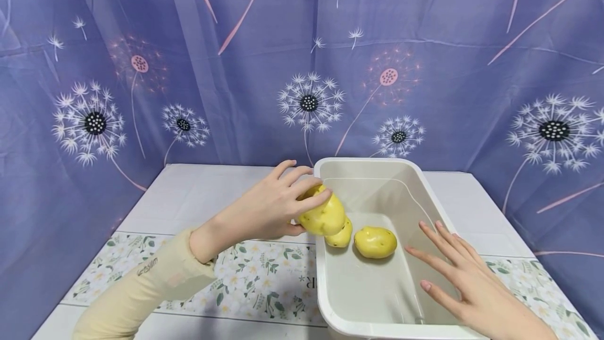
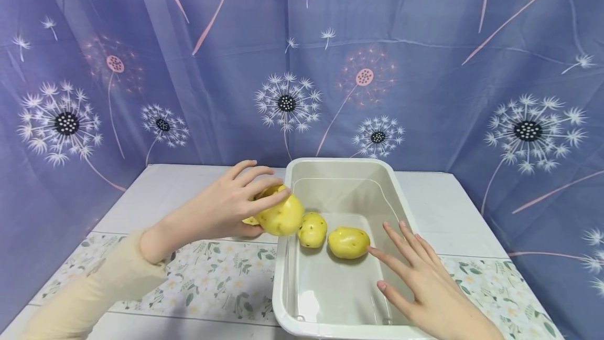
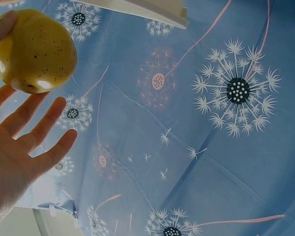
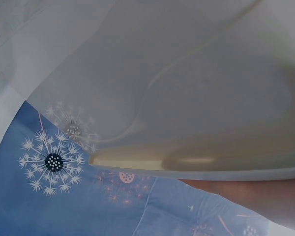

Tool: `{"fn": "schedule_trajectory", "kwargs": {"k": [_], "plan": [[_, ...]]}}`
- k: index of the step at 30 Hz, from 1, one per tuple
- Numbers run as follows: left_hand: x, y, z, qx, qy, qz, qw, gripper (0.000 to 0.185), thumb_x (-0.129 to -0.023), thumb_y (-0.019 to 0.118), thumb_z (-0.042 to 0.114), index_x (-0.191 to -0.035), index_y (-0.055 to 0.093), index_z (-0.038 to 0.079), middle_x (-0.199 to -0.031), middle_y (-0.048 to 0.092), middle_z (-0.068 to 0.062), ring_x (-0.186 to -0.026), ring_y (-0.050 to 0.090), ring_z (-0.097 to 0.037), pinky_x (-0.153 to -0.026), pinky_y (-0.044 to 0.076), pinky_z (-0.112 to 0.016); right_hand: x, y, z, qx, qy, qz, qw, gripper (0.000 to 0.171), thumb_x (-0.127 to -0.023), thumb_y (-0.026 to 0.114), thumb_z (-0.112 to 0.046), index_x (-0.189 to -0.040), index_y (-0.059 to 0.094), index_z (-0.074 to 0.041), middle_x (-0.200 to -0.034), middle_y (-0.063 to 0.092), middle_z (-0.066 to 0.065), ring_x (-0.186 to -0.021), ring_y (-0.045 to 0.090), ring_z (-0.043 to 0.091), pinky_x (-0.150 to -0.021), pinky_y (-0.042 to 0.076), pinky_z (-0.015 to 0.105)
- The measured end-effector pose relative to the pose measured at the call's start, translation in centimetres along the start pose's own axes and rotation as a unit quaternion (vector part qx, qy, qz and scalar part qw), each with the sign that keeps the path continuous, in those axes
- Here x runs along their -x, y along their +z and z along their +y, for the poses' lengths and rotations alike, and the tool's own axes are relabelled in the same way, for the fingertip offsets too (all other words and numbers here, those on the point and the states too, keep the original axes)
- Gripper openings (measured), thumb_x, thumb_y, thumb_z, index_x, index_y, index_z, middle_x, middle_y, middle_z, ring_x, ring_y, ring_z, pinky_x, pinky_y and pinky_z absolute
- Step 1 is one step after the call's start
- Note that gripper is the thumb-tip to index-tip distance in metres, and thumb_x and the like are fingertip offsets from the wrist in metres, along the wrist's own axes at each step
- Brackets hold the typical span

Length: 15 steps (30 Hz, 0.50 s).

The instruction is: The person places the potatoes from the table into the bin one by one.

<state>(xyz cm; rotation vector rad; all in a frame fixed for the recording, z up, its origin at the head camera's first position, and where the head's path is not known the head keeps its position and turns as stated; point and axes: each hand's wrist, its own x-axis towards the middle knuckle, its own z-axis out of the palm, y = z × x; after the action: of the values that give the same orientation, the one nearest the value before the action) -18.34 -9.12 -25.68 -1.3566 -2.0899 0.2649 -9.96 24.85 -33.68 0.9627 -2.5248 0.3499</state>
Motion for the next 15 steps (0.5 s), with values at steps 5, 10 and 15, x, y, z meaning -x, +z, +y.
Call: {"fn": "schedule_trajectory", "kwargs": {"k": [5, 10, 15], "plan": [[-0.8, -0.2, 0.2, -0.006, 0.015, -0.031, 0.9994, 0.074, -0.063, 0.069, 0.054, -0.125, 0.047, 0.019, -0.119, 0.051, -0.004, -0.114, 0.046, -0.025, -0.097, 0.035, -0.044, 0.0, 0.0, -0.1, 0.001, 0.005, -0.005, 1.0, 0.057, -0.075, 0.068, -0.025, -0.128, 0.048, -0.022, -0.148, 0.022, 0.008, -0.139, 0.003, 0.013, -0.11, -0.006, 0.018], [-1.5, -0.1, 0.6, 0.004, 0.028, -0.027, 0.9992, 0.071, -0.066, 0.068, 0.054, -0.124, 0.047, 0.019, -0.117, 0.051, -0.004, -0.112, 0.046, -0.023, -0.098, 0.034, -0.045, -0.1, 0.0, -0.1, -0.001, 0.005, -0.004, 1.0, 0.057, -0.075, 0.068, -0.025, -0.128, 0.048, -0.022, -0.148, 0.023, 0.008, -0.14, 0.003, 0.014, -0.11, -0.006, 0.018], [-2.1, 0.1, 0.8, 0.003, 0.036, -0.038, 0.9986, 0.071, -0.066, 0.068, 0.054, -0.125, 0.046, 0.02, -0.115, 0.05, -0.002, -0.112, 0.044, -0.021, -0.098, 0.034, -0.045, -0.1, 0.0, 0.0, 0.003, -0.002, -0.002, 1.0, 0.055, -0.076, 0.067, -0.027, -0.128, 0.048, -0.022, -0.148, 0.023, 0.008, -0.14, 0.003, 0.015, -0.111, -0.006, 0.018]]}}
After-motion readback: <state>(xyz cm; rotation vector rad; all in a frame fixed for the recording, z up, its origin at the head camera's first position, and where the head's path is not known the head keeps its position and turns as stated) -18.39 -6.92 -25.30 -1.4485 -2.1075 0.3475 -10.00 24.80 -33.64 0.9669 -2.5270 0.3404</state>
